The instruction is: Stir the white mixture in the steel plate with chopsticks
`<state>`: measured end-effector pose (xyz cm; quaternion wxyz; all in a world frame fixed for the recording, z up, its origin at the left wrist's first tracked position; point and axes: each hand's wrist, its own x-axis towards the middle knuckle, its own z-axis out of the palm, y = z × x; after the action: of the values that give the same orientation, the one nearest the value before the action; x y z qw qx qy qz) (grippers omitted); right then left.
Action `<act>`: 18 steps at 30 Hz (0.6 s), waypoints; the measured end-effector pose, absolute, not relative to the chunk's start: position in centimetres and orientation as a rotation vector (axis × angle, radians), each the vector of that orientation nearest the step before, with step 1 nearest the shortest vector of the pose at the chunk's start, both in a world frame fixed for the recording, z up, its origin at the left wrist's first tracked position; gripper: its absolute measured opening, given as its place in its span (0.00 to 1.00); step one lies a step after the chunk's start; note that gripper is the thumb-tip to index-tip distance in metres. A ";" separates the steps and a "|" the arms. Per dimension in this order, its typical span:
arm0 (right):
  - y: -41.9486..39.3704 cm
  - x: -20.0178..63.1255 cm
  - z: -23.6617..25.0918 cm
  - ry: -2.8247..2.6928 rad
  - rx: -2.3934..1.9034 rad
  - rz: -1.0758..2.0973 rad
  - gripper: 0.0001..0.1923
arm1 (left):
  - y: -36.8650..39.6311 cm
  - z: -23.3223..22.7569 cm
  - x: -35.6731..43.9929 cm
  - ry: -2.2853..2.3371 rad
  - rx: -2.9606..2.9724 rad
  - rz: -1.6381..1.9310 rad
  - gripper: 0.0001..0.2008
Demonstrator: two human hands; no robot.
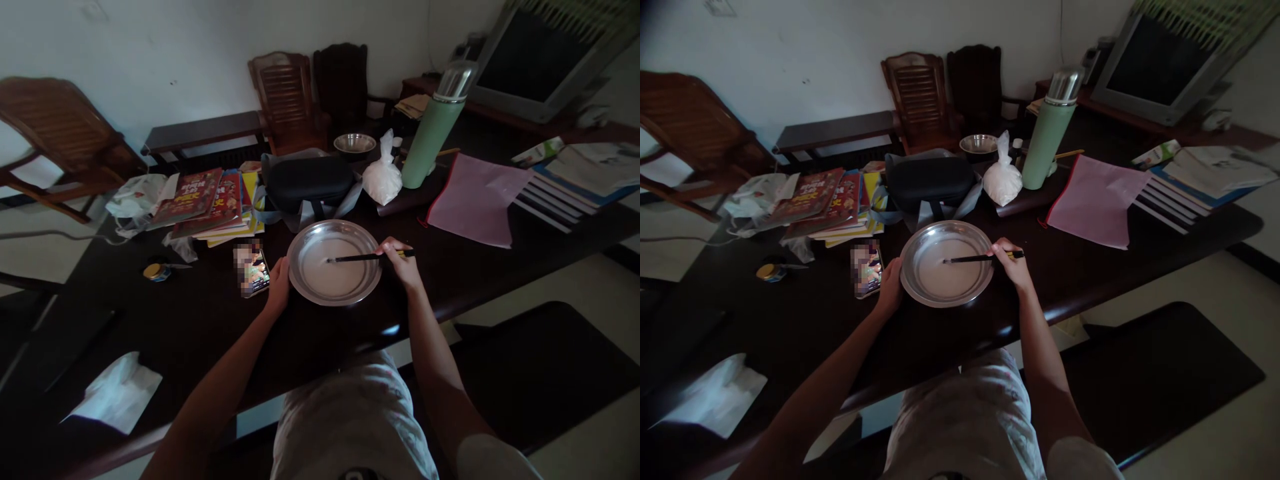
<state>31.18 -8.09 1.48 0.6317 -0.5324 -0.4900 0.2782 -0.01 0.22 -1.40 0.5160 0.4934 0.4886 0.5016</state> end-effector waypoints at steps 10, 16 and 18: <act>-8.0 31.2 1.6 -1.105 -1.206 0.627 0.31 | 0.1 -1.6 0.1 1.161 1.151 1.199 0.36; -8.0 31.2 1.5 -1.113 -1.216 0.677 0.31 | 0.2 -1.5 0.1 1.160 1.163 1.208 0.35; -8.0 31.3 1.5 -1.115 -1.232 0.652 0.32 | 0.2 -1.5 0.1 1.155 1.165 1.210 0.35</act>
<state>31.25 -8.00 1.51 0.6275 -0.5374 -0.4863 0.2844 0.09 0.19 -1.49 0.5241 0.4868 0.4825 0.5056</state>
